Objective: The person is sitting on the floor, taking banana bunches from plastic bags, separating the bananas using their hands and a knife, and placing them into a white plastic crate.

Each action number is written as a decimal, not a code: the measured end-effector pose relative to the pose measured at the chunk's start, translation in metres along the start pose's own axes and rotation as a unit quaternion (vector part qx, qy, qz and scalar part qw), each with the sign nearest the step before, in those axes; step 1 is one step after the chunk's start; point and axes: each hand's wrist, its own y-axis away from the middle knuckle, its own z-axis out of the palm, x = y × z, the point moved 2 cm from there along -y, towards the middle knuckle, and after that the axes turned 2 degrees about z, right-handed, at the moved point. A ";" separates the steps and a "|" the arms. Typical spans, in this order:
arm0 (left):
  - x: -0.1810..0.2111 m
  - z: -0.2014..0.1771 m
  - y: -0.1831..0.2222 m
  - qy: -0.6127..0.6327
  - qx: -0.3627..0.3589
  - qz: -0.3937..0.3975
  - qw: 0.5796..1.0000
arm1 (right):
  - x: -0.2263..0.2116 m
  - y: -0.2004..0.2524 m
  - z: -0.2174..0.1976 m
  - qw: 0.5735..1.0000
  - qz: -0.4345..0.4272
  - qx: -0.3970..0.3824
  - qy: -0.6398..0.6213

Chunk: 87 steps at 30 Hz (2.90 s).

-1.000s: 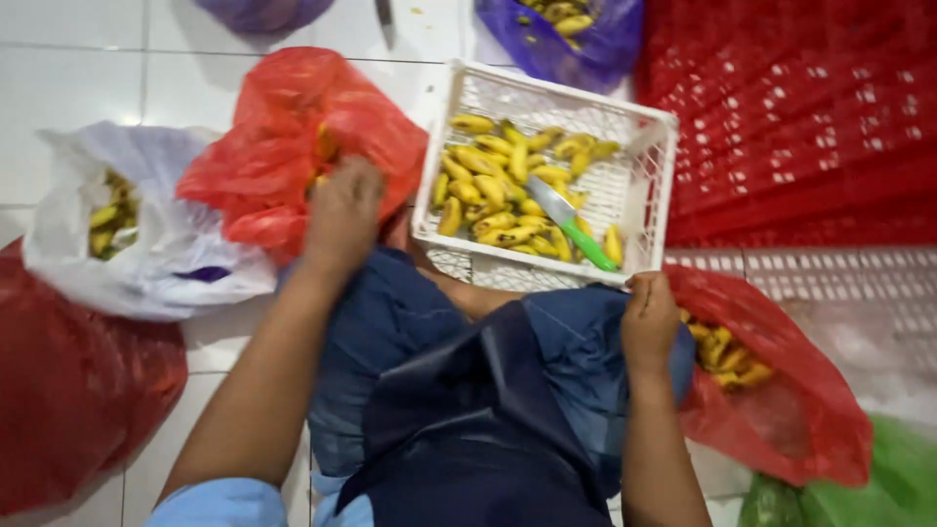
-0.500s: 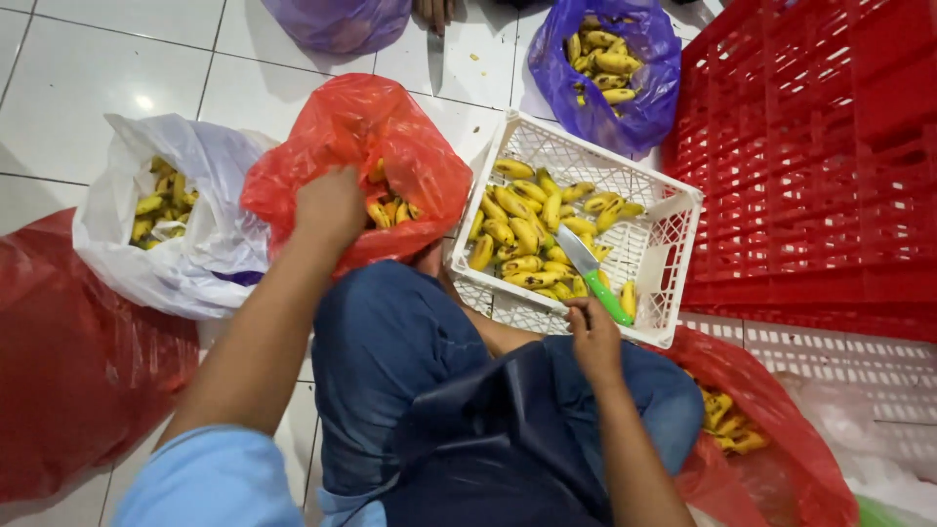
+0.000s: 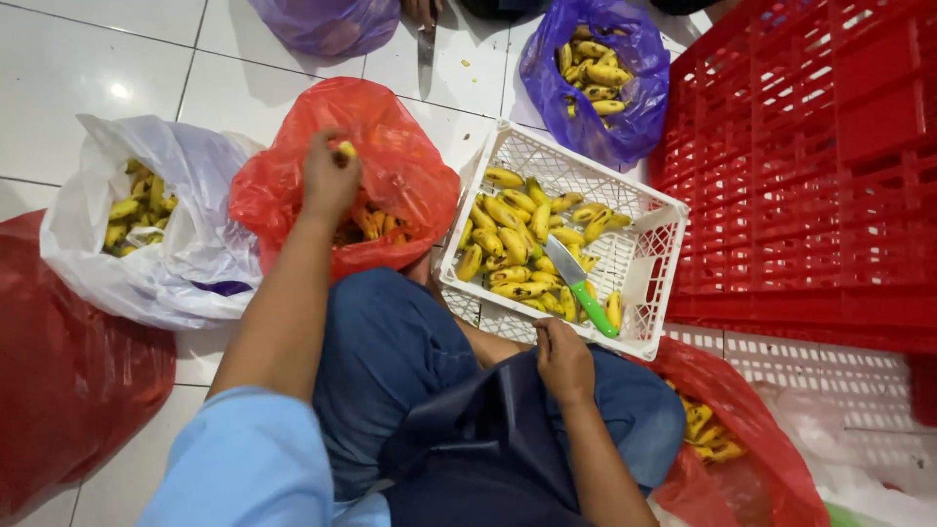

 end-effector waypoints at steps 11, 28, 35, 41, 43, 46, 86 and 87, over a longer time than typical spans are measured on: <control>-0.045 -0.038 0.061 0.489 -0.020 -0.225 0.843 | -0.018 -0.002 -0.016 0.999 -0.017 -0.012 -0.038; 0.136 -0.012 0.155 0.529 -0.236 0.044 0.814 | -0.095 -0.058 -0.051 0.850 0.024 -0.056 -0.524; 0.135 0.025 0.174 0.337 -0.355 0.048 0.871 | -0.072 -0.046 -0.053 0.818 0.049 -0.027 -0.573; 0.098 0.009 0.138 0.126 -0.343 0.073 0.928 | 0.081 0.031 -0.090 0.894 0.212 0.097 -0.383; 0.093 -0.009 0.127 0.063 -0.321 0.098 0.940 | 0.123 0.067 -0.130 0.922 0.266 0.130 -0.251; 0.072 -0.030 0.118 -0.036 -0.271 0.144 0.951 | 0.177 0.120 -0.164 0.897 0.371 0.073 -0.229; -0.018 -0.040 0.031 -0.210 -0.170 -0.076 0.960 | -0.022 -0.034 -0.059 0.965 0.029 -0.131 -0.225; -0.012 -0.041 0.021 -0.172 -0.147 -0.036 0.973 | -0.050 -0.047 -0.058 0.957 -0.020 -0.169 -0.236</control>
